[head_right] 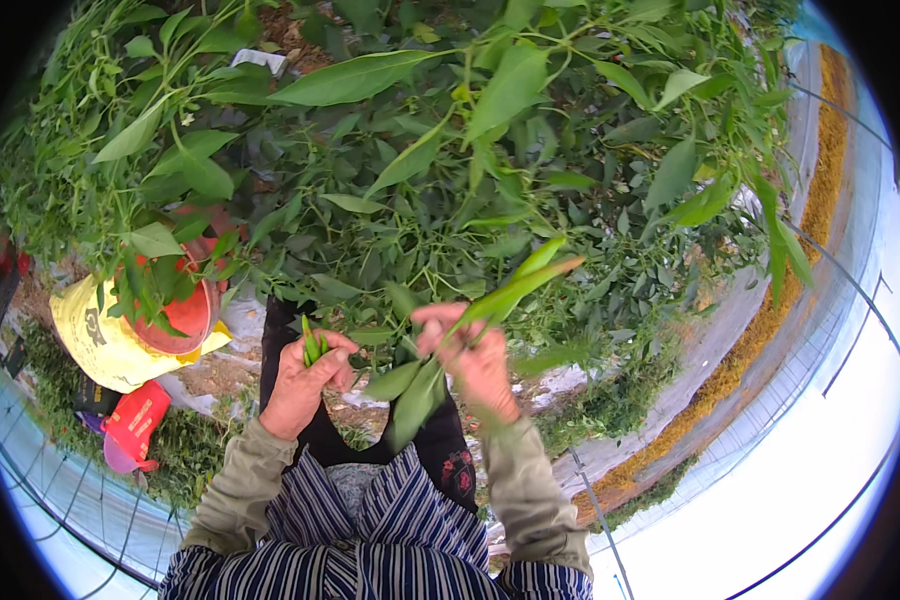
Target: The person harvests chili peppers by plucking them from the plants by hand and placing them into a bucket.
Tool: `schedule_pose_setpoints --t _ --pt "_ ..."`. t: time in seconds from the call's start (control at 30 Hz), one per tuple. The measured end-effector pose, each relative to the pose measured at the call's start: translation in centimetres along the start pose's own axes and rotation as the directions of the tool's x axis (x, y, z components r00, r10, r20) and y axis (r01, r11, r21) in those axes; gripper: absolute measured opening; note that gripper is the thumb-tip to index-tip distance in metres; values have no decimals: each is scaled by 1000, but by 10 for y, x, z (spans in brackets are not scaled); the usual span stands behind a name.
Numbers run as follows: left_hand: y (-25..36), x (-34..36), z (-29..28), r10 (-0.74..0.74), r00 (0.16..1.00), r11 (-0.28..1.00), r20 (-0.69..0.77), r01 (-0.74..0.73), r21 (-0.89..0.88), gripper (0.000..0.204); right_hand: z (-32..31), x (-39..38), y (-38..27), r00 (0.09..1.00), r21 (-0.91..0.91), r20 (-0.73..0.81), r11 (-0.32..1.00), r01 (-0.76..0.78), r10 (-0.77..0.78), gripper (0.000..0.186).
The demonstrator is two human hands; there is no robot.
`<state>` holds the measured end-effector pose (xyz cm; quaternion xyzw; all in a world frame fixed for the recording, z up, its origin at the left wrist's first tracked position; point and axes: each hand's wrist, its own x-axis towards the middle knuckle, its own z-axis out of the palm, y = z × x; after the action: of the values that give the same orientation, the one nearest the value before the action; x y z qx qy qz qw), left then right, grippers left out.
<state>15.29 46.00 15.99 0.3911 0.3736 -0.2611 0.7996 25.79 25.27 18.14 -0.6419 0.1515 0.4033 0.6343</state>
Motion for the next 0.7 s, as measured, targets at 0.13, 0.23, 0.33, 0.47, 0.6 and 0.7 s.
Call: schedule_pose_setpoints --t 0.13,0.23,0.33,0.47,0.6,0.7 --pt "8 -11 -2 47 999 999 -20 -47 2 15 50 -22 13 980 -424 103 884 197 -169 14" --pt "13 -23 -10 14 1000 996 -7 -14 -91 18 65 -24 21 953 -469 232 836 286 -196 28" --pt "15 -28 -25 -29 999 998 -14 28 -65 21 72 -23 26 929 -517 305 784 345 -208 29" --pt "21 -29 -42 -109 994 986 -24 105 -128 25 77 -24 28 898 -588 408 704 398 -167 27" --pt "27 -34 -46 -163 985 973 60 170 -157 31 81 -26 26 876 -674 482 633 381 -14 30" --pt "25 -33 -43 -219 961 971 168 232 -64 25 83 -28 28 853 -722 518 566 398 60 30"
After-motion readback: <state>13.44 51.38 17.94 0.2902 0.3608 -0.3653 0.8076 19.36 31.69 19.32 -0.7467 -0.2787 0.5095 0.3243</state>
